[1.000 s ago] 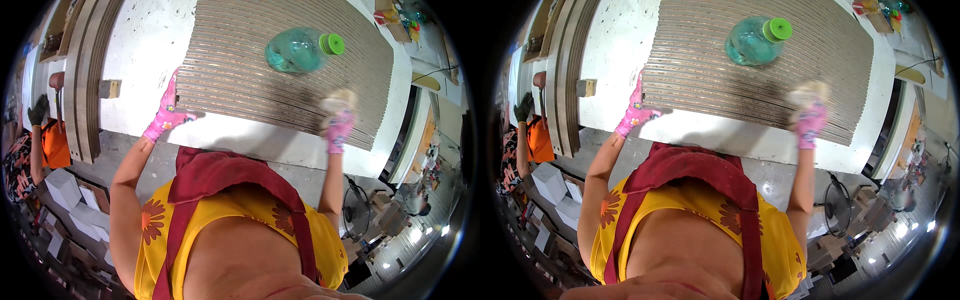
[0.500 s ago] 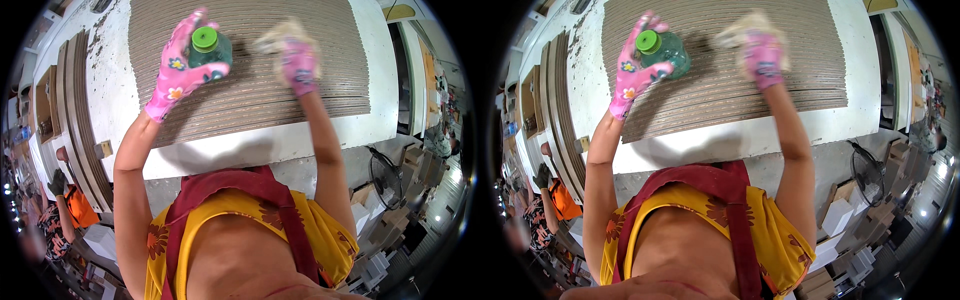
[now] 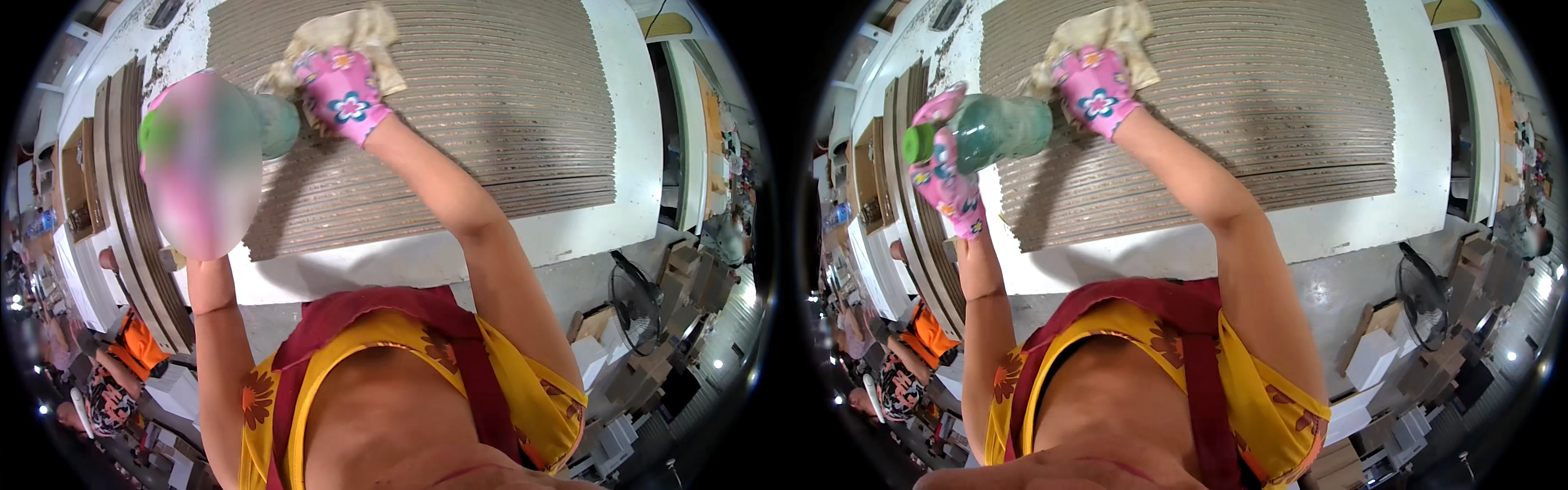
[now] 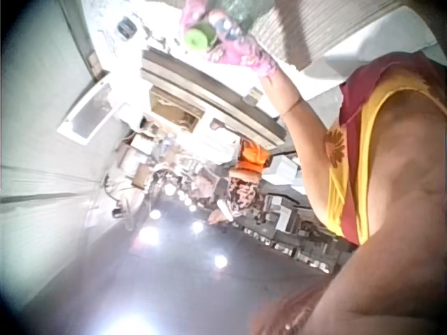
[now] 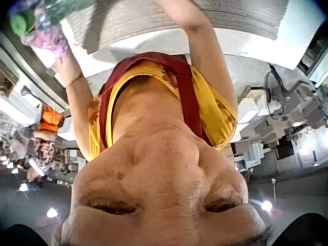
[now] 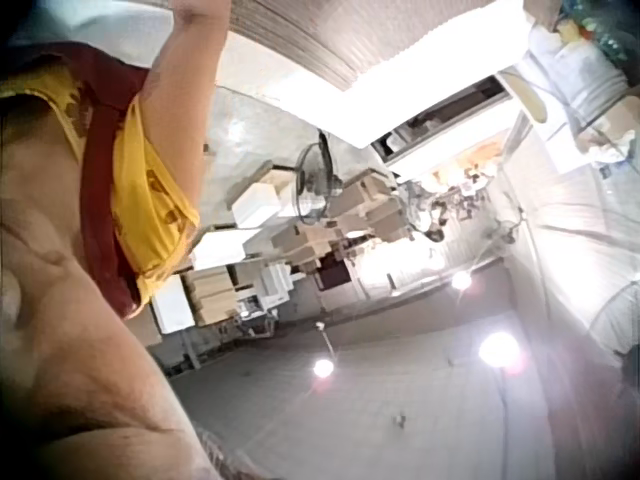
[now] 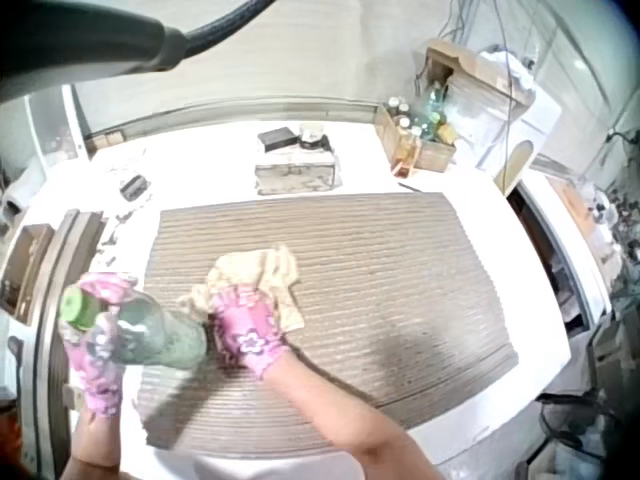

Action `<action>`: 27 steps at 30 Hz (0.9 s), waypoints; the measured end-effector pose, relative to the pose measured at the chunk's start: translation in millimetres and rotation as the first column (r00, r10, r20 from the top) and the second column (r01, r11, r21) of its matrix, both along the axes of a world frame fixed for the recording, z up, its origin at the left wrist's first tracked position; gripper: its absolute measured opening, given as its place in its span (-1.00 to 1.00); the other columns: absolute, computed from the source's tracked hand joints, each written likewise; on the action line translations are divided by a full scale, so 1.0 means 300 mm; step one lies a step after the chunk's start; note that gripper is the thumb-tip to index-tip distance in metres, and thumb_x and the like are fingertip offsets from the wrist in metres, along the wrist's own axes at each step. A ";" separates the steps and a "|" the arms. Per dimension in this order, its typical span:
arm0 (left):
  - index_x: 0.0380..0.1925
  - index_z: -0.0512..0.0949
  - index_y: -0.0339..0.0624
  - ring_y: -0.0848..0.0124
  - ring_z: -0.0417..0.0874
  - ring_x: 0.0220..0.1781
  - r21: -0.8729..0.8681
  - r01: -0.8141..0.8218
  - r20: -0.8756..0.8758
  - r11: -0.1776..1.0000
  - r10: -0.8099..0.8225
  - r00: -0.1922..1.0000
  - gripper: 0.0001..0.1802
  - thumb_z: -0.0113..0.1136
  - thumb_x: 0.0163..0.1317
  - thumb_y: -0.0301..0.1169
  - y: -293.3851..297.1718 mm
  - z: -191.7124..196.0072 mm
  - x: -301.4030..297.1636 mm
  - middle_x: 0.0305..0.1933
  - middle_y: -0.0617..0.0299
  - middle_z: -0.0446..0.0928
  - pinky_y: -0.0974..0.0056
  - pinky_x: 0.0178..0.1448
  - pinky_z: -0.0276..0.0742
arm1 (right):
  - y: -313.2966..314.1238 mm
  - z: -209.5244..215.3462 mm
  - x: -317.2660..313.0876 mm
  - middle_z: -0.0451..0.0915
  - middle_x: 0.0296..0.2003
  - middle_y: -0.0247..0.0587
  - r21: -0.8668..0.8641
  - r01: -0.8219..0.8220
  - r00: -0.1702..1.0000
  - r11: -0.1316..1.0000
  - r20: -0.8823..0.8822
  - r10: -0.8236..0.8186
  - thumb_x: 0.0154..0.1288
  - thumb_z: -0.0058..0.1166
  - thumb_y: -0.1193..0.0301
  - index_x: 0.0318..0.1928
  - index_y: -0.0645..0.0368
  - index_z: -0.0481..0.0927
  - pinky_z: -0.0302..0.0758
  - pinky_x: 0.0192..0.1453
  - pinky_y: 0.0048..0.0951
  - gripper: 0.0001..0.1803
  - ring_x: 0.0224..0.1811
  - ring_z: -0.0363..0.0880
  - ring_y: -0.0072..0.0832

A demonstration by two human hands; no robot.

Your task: The person wipes several long grooved wooden slats using a cloth and liquid from a bottle, then moves the slats across the worktable.

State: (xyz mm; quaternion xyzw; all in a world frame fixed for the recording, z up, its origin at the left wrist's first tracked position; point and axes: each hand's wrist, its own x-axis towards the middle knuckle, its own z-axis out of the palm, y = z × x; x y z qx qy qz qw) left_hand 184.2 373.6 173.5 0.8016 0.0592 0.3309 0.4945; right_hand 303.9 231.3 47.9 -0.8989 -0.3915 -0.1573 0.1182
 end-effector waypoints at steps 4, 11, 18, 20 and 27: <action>-0.14 0.52 -0.32 0.47 0.56 -0.24 0.044 -0.168 0.051 0.985 0.165 0.985 -0.74 0.10 0.18 -0.45 0.184 0.029 -0.032 -0.26 0.20 0.57 0.39 -0.11 0.46 | -0.051 -0.032 0.092 0.54 -0.18 0.01 0.189 -0.031 0.997 0.981 -0.064 0.044 0.24 -0.16 0.34 -0.08 0.13 0.50 0.53 -0.20 -0.37 -0.71 -0.18 0.55 -0.33; -0.08 0.51 -0.29 0.50 0.58 -0.22 -0.302 0.091 0.257 0.949 -0.010 0.966 -0.73 0.10 0.19 -0.51 0.308 -0.068 0.280 -0.23 0.20 0.58 0.44 -0.14 0.48 | -0.896 0.022 0.457 0.62 -0.31 -0.18 -0.212 0.779 0.613 0.590 0.058 -0.788 0.33 -0.28 0.09 -0.18 0.04 0.58 0.50 -0.23 -0.36 -0.59 -0.29 0.60 -0.36; -0.03 0.47 -0.28 0.48 0.55 -0.15 -0.247 -0.058 0.057 0.967 0.074 0.996 -0.70 0.05 0.22 -0.49 0.271 -0.211 0.108 -0.16 0.19 0.54 0.43 -0.07 0.45 | -0.010 -0.073 0.016 0.47 -0.10 -0.23 -0.095 0.068 0.990 0.993 0.128 -0.056 0.30 -0.21 0.27 0.03 0.11 0.41 0.43 0.01 -0.17 -0.65 -0.06 0.46 -0.34; -0.02 0.46 -0.27 0.47 0.54 -0.14 -0.269 -0.038 0.039 0.962 0.050 0.998 -0.70 0.04 0.23 -0.48 0.249 -0.248 0.119 -0.14 0.18 0.53 0.42 -0.05 0.44 | 0.079 -0.092 0.034 0.45 -0.08 -0.12 -0.032 -0.094 0.899 0.995 -0.432 0.071 0.31 -0.21 0.20 0.14 0.15 0.30 0.39 0.07 -0.11 -0.54 -0.04 0.45 -0.24; 0.03 0.42 -0.26 0.45 0.52 -0.07 -0.233 -0.171 0.012 0.957 0.179 0.984 -0.67 -0.01 0.26 -0.46 0.355 -0.200 -0.084 -0.07 0.18 0.50 0.40 0.02 0.41 | -0.616 -0.032 0.454 0.62 -0.26 -0.14 -0.249 0.526 0.850 0.813 0.190 -0.491 0.17 -0.08 0.26 -0.22 0.11 0.61 0.48 -0.23 -0.16 -0.71 -0.26 0.58 -0.19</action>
